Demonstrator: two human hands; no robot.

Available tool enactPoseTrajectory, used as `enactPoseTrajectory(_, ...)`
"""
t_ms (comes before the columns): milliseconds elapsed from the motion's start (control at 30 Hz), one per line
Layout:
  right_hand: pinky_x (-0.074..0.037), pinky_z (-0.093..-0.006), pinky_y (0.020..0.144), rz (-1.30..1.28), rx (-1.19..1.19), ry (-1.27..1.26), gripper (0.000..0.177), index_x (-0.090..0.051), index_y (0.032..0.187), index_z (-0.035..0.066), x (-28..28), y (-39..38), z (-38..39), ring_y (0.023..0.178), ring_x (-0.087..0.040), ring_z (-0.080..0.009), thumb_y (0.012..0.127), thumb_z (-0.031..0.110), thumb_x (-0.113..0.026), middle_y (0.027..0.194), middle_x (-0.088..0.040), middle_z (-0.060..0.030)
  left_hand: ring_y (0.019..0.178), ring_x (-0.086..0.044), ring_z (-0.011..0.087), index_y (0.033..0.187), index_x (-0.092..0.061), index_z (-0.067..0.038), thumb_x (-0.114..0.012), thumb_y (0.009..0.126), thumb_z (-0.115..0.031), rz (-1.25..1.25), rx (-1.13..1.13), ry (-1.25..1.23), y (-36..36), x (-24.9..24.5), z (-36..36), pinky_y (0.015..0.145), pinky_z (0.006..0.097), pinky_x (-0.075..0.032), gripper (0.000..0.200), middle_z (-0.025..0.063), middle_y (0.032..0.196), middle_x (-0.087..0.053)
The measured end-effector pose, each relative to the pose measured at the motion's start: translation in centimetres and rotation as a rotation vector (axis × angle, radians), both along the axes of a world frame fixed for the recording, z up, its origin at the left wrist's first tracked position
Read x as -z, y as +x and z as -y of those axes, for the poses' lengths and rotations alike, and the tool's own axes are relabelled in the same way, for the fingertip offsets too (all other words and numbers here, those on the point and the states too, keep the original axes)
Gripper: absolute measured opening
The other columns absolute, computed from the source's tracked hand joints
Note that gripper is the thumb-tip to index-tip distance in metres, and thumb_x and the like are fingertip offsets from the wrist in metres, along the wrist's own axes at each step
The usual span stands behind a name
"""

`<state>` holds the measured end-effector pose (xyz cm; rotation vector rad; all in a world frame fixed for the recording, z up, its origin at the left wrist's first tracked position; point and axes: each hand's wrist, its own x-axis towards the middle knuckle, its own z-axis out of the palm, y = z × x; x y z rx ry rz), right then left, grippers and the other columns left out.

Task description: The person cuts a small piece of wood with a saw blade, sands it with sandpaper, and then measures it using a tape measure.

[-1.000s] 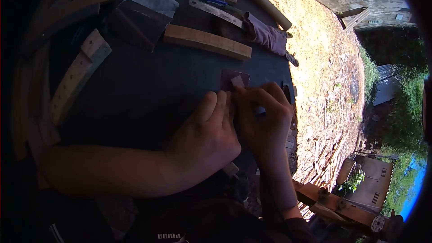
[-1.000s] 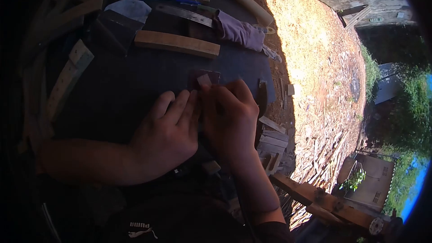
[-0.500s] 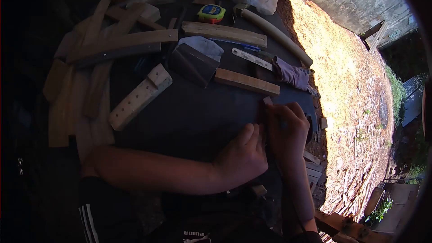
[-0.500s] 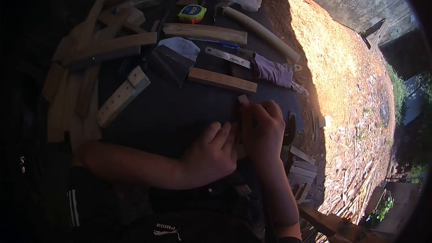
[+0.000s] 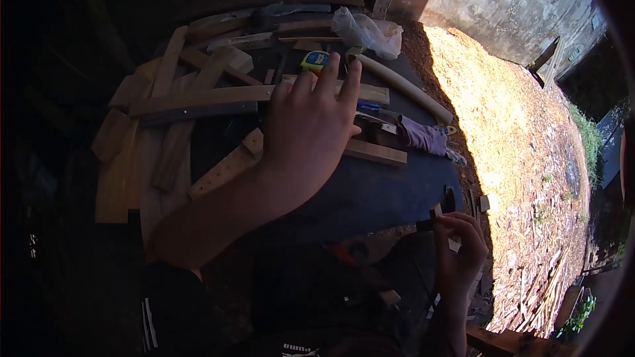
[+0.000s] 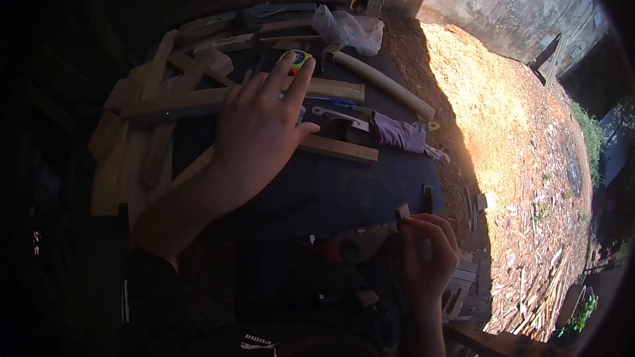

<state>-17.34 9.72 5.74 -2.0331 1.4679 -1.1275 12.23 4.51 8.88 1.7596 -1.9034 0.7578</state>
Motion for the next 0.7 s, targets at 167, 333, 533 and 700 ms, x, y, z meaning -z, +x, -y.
enactPoseTrajectory(167, -0.055, -0.0312, 0.082, -0.011, -0.061, 0.026, 0.013, -0.076, 0.1, -0.001, -0.1, 0.5, -0.8, 0.093, -0.072, -0.0206, 0.088, -0.004, -0.078, 0.102, -0.074, -0.0117, 0.104, -0.075, 0.0325, 0.117, -0.071, -0.001, -0.082, 0.089, -0.044, -0.169, -0.278, 0.72, 4.1, -1.7, 1.3, 0.089, 0.0437, -0.06, 0.052, 0.0161, 0.109, -0.076)
enactPoseTrajectory(333, -0.055, -0.0305, 0.081, -0.005, -0.069, 0.042, 0.012, -0.076, 0.1, -0.001, 0.0, 0.8, -1.2, 0.093, -0.072, -0.02, 0.088, -0.004, -0.079, 0.102, -0.074, -0.0117, 0.103, -0.076, 0.0329, 0.114, -0.07, -0.001, -0.082, 0.09, -0.045, -0.129, -0.274, 0.741, 4.4, 0.8, 2.2, 0.089, 0.0436, -0.061, 0.051, 0.0171, 0.106, -0.076)
enactPoseTrajectory(533, -0.055, -0.0299, 0.079, -0.027, -0.092, 0.063, 0.012, -0.076, 0.1, -0.002, 0.6, 1.2, -1.5, 0.089, -0.072, -0.0188, 0.088, -0.004, -0.078, 0.103, -0.073, -0.0121, 0.111, -0.073, 0.0321, 0.118, -0.067, 0.003, -0.088, 0.085, -0.037, -0.169, -0.199, 0.543, 4.0, 0.7, 1.8, 0.092, 0.0434, -0.061, 0.056, 0.018, 0.119, -0.068)
enactPoseTrajectory(700, -0.055, -0.0304, 0.079, -0.012, -0.103, 0.056, 0.012, -0.076, 0.1, -0.002, 1.1, 1.2, -1.4, 0.088, -0.072, -0.0186, 0.088, -0.002, -0.077, 0.103, -0.073, -0.0124, 0.11, -0.071, 0.0374, 0.13, -0.06, 0.006, -0.082, 0.089, -0.017, -0.396, -0.037, 0.528, 4.1, -0.2, 2.3, 0.092, 0.0461, -0.059, 0.053, 0.0209, 0.12, -0.067)
